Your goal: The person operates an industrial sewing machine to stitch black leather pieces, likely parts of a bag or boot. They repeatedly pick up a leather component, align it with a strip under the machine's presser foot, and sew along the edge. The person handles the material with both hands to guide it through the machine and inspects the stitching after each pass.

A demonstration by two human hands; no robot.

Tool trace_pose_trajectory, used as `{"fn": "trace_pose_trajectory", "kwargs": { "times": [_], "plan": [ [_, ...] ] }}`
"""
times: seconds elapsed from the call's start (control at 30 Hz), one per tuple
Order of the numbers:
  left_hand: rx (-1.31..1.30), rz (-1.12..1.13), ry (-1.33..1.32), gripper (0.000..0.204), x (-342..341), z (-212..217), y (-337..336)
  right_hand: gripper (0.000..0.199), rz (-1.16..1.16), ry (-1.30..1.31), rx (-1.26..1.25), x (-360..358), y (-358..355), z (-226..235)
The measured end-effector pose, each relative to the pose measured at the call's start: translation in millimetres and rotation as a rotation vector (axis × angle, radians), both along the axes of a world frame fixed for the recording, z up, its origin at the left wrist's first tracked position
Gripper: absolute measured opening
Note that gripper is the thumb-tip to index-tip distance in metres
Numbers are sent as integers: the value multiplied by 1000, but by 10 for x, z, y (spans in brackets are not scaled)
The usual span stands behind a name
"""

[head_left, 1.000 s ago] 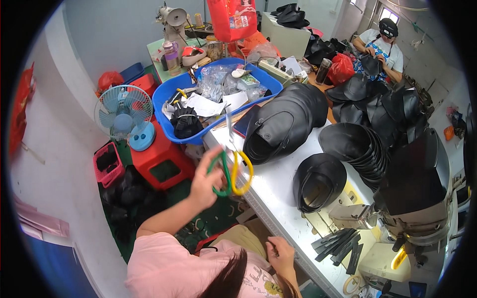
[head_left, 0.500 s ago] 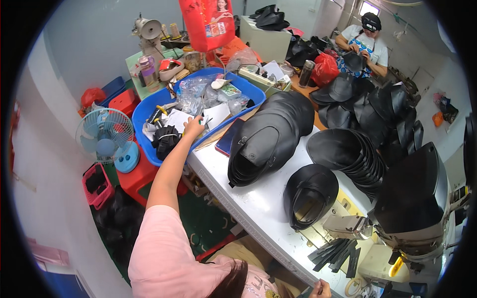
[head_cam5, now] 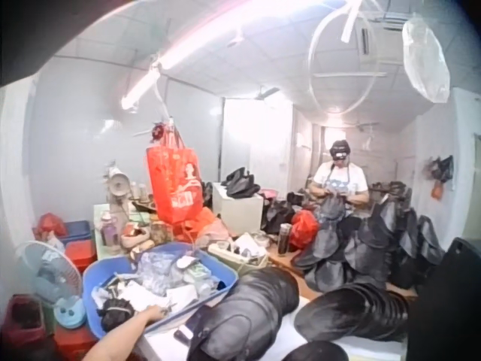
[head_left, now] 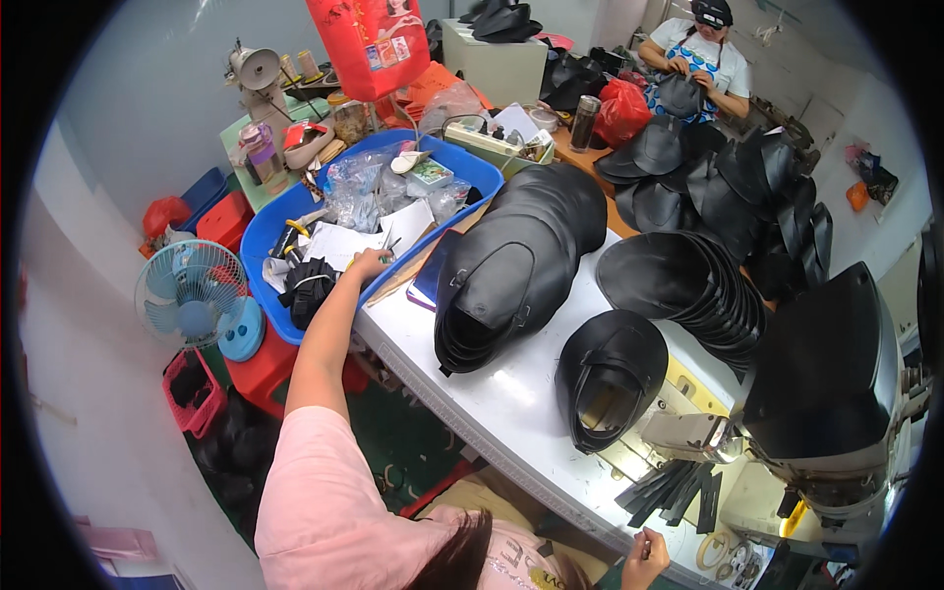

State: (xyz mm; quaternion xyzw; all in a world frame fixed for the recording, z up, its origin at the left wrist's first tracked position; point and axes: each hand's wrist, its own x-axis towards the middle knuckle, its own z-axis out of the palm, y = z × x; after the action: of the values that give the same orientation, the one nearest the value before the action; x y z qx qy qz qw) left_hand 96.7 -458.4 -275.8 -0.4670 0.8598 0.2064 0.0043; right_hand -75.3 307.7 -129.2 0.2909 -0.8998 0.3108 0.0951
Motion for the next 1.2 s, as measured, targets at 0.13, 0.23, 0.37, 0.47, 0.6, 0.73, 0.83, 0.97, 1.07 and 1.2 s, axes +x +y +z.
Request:
{"fn": "trace_pose_trajectory", "kwargs": {
  "times": [0.13, 0.23, 0.37, 0.47, 0.6, 0.73, 0.83, 0.97, 1.07, 1.2],
  "plan": [
    [-490, 126, 650, 24, -300, 647, 612, 12, -63, 40, 29, -163, 92, -54],
    [-290, 81, 979, 14, -525, 1350, 1388, 3, -142, 46, -19, -349, 52, -46],
    [-419, -89, 1073, 11, -599, 1822, 2306, 2, -138, -47, -44, -445, 64, -95],
    [-406, -104, 1212, 8, -609, 1787, 2996, 3, -109, 14, -114, -425, 47, -167],
    [474, 299, 1556, 5, -713, 1634, 3601, 4, -127, 59, -172, -386, 150, -270],
    [1195, 547, 1679, 12, -914, 1601, 3365, 7, -185, 78, -182, -354, 352, -281],
    [1114, 535, 1584, 14, -925, 1479, 3061, 6, -197, 124, -251, -377, 448, -308],
    [1119, 456, 1575, 21, -891, 1633, 3109, 6, -228, 45, -341, -329, 371, -256],
    [1145, 459, 1589, 33, -805, 1695, 3227, 5, -124, 52, -382, -334, 231, -263],
    [1171, 467, 1570, 38, -581, 1728, 3351, 9, -34, -31, -367, -312, 92, -286]
  ]
}}
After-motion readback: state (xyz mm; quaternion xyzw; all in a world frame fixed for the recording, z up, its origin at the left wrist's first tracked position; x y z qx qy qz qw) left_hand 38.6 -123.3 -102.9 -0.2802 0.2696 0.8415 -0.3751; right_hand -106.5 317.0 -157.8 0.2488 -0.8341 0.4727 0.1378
